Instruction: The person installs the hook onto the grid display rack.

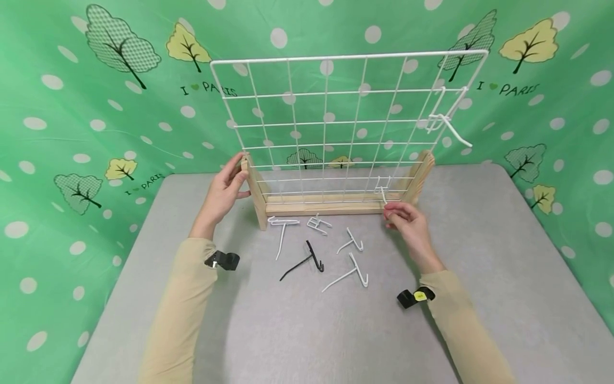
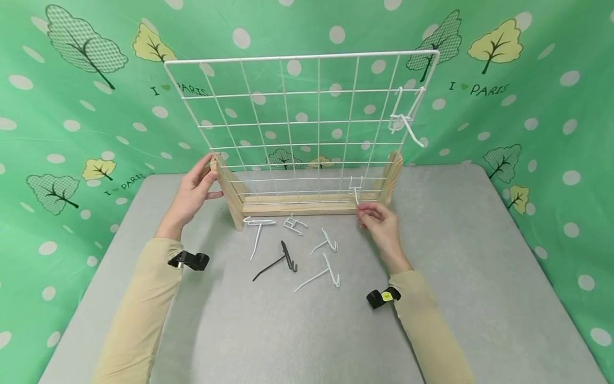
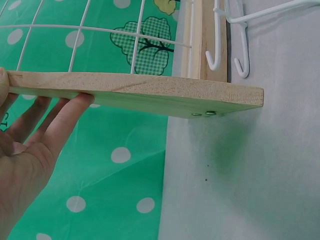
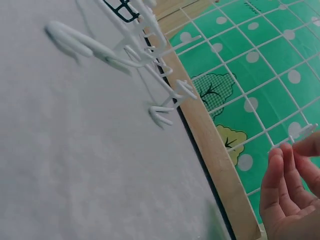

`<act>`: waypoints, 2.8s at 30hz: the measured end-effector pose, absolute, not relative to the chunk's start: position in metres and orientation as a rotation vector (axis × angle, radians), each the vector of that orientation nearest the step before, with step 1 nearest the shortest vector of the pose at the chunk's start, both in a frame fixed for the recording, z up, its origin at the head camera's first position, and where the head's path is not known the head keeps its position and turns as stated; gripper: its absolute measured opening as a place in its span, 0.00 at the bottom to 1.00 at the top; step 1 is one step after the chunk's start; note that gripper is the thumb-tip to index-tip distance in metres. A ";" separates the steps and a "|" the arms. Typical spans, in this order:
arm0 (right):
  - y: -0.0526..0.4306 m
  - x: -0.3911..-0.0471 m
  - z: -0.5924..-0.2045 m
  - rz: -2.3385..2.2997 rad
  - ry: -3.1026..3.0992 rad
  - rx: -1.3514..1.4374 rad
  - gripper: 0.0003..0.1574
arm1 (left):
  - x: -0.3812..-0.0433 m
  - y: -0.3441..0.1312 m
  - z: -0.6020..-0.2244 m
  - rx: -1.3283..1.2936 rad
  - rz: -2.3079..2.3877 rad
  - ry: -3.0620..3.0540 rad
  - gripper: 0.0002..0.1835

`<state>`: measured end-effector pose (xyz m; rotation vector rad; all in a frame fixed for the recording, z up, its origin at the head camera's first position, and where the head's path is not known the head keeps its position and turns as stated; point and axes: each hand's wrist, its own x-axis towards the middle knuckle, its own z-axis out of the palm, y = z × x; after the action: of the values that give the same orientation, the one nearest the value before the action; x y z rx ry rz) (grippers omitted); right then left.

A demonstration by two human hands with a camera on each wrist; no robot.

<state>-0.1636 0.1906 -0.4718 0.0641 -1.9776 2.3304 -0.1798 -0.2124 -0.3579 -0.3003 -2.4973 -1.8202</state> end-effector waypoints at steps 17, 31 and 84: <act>0.174 -0.150 -0.469 2.323 -2.144 0.137 0.16 | -0.192 -0.222 -0.376 -0.290 -1.810 -2.510 0.29; 0.161 -0.143 -0.468 2.184 -2.341 0.501 0.11 | -0.191 -0.221 -0.374 -0.320 -1.813 -2.494 0.29; 0.137 -0.131 -0.461 1.667 -2.761 1.515 0.08 | -0.196 -0.224 -0.385 -0.319 -1.821 -2.463 0.29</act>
<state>-0.1307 0.1373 -0.4606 1.5149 -2.7606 1.6669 -0.1958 -0.2243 -0.3847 -0.3191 -2.4635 -1.8211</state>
